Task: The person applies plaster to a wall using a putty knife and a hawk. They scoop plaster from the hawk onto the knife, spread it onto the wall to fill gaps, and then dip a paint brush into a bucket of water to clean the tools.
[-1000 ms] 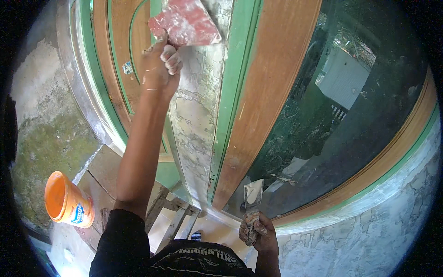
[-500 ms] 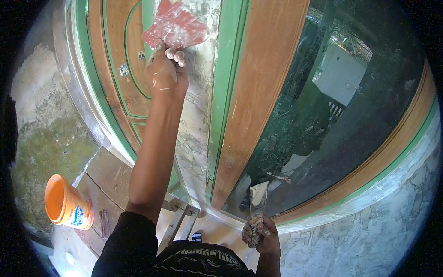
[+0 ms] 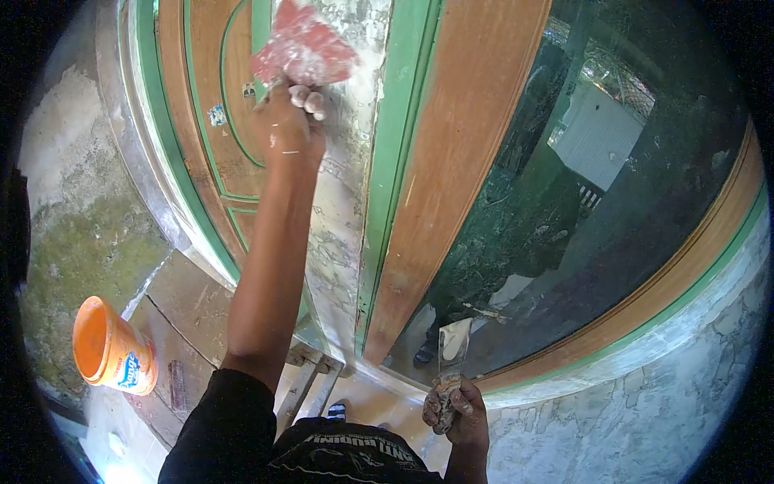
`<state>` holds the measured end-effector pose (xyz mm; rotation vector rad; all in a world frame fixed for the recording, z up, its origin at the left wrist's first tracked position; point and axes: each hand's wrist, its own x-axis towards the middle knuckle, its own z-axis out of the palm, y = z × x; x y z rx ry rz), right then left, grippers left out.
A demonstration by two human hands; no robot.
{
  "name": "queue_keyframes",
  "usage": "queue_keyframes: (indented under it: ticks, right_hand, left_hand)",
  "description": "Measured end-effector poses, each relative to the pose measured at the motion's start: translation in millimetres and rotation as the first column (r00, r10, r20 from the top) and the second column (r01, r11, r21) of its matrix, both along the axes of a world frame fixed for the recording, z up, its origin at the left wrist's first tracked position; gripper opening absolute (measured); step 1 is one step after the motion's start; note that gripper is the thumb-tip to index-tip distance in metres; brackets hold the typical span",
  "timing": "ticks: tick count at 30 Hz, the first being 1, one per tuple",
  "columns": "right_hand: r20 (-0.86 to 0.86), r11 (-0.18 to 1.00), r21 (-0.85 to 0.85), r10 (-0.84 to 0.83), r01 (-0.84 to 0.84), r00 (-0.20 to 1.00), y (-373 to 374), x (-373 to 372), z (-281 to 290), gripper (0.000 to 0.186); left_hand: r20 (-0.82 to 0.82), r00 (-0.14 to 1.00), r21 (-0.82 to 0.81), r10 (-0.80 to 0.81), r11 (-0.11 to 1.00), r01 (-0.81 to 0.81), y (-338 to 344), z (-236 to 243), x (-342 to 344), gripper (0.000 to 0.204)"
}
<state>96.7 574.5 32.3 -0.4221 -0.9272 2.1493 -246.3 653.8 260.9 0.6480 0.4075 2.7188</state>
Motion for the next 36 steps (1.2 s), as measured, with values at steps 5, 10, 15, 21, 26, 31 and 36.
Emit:
queue_keyframes:
  ticks: [5,10,15,21,26,31,36]
  right_hand:
    - [0.022,0.999,-0.001,-0.035,0.035,0.999,1.3,5.1,3.3,0.026]
    - [0.014,0.999,-0.012,-0.032,0.032,0.999,2.2,4.4,-0.3,0.034]
    - [-0.025,1.0,-0.01,-0.014,0.014,1.0,2.0,8.8,1.4,0.033]
    - [-0.002,1.0,-0.012,-0.019,0.019,1.0,2.5,11.2,0.4,0.031]
    - [0.022,1.0,0.014,-0.01,0.009,1.0,-0.8,3.9,1.0,0.026]
    - [0.007,0.999,0.037,-0.004,0.004,1.0,0.0,9.9,-2.8,0.029]
    - [-0.009,0.999,-0.019,0.045,-0.045,0.999,-1.9,7.1,6.2,0.031]
  left_hand:
    - [-0.03,0.994,-0.005,-0.109,0.994,0.109,-12.3,-8.6,-15.5,0.026]
    - [-0.098,0.987,-0.007,-0.126,0.992,0.126,-9.4,2.8,10.5,0.024]
    - [0.007,0.996,-0.111,-0.091,0.99,0.092,-14.4,-39.9,-3.2,0.023]
    - [0.01,0.97,0.038,-0.244,0.969,0.244,-15.6,-20.8,-6.7,0.023]
    - [-0.015,0.982,0.002,-0.19,0.982,0.19,-4.7,-16.7,3.4,0.019]
    - [0.134,0.975,-0.043,-0.178,0.982,0.185,-17.9,-59.2,-11.2,0.021]
    - [-0.019,0.976,0.058,-0.216,0.975,0.217,-15.3,-40.8,-4.3,0.02]
